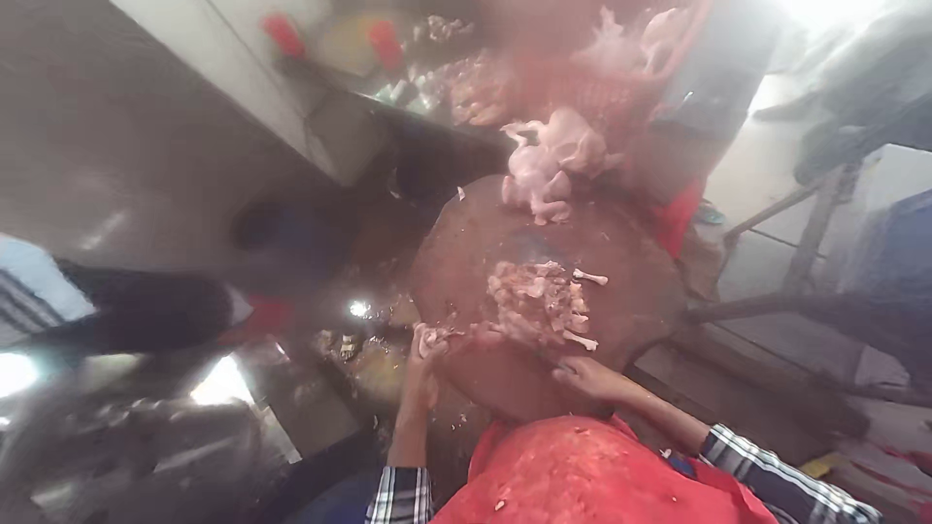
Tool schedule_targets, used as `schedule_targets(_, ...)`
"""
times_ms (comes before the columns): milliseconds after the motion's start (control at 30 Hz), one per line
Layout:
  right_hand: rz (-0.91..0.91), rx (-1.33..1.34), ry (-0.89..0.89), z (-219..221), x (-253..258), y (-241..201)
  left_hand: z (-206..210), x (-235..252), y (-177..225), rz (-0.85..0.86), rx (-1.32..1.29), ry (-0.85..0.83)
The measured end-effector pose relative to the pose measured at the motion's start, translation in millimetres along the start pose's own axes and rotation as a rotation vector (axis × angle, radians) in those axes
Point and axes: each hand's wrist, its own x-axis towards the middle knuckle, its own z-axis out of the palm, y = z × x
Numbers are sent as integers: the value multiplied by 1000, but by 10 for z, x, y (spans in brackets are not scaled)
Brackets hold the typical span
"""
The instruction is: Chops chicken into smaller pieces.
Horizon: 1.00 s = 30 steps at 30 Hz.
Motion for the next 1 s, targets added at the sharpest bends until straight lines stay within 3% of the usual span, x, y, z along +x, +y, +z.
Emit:
schedule_targets(67,44,32,126,-15,93,-137,-89,-272,-293,-52,-93,164)
schedule_targets(167,-26,-20,199,-90,78,-792,-160,-651,-918,-296,-69,333)
schedule_targets(233,-222,36,189,-173,49,-1241,-151,-836,-1188,-467,-158,389)
schedule_targets(333,-504,193,132,-98,23,-1666,-123,-992,-1374,-545,-302,419)
schedule_targets(400,-511,154,134,158,92,-1583,-110,-996,-1420,-541,-353,415)
schedule_targets(533,-102,-74,-102,571,307,-728,-117,-981,-1419,-519,-350,428)
schedule_targets(633,50,-58,-119,423,166,-497,-197,-898,-1118,-408,-65,350)
schedule_targets(733,88,56,8,249,40,-200,-151,-511,-660,-284,530,128)
schedule_targets(833,115,225,49,199,-36,-77,26,-13,-709,-218,1116,67)
schedule_targets(900,114,247,68,216,-69,-147,123,190,-763,-237,1185,75)
schedule_targets(1000,40,298,62,286,-130,-365,189,299,-837,-229,1076,84)
